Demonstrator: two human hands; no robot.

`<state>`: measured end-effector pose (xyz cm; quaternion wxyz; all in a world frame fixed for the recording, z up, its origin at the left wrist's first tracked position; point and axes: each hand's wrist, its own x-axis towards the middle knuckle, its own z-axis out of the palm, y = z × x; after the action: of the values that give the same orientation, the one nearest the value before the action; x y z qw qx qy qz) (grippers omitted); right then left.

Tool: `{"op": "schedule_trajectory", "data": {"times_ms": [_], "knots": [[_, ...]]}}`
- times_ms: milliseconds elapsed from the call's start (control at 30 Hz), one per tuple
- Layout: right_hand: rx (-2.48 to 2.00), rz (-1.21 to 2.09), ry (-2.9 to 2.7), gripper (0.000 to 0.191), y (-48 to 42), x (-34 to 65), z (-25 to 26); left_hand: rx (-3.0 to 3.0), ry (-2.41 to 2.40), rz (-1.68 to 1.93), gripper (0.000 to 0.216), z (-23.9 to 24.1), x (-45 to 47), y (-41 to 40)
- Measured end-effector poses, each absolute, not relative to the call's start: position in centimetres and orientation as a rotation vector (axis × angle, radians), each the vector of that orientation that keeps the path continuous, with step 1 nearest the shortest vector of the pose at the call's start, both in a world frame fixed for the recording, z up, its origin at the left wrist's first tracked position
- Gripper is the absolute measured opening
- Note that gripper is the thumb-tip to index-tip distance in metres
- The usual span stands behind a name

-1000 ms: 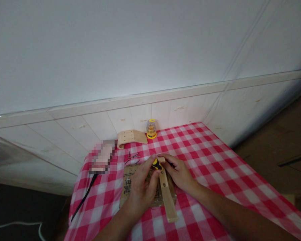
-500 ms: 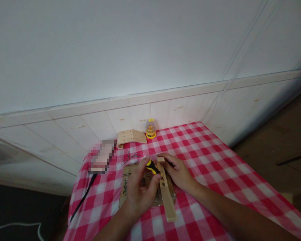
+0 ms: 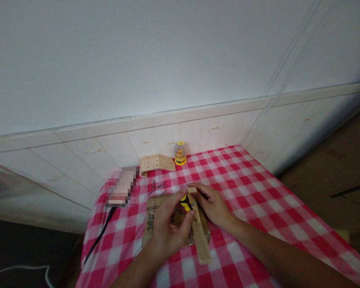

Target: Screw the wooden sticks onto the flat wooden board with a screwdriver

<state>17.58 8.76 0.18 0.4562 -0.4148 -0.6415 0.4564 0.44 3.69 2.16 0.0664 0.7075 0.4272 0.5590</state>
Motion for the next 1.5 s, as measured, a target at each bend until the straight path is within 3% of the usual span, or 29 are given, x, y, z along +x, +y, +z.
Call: {"op": "schedule_trajectory", "data": {"times_ms": [600,1200,1500], "knots": [[-1.042,1.144,-1.567,0.026,8.7,17.6,0.2,2.136,1.127,1.655,0.038,2.9,0.2,4.0],[-1.039,1.14,-1.561,0.026,8.6,17.6,0.4,2.147,1.132,1.614,0.048,2.5,0.1,3.7],[-1.059,1.091,-1.59,0.028,8.6,17.5,0.6,1.575,1.274,1.716,0.055,0.4,1.0,4.4]]}}
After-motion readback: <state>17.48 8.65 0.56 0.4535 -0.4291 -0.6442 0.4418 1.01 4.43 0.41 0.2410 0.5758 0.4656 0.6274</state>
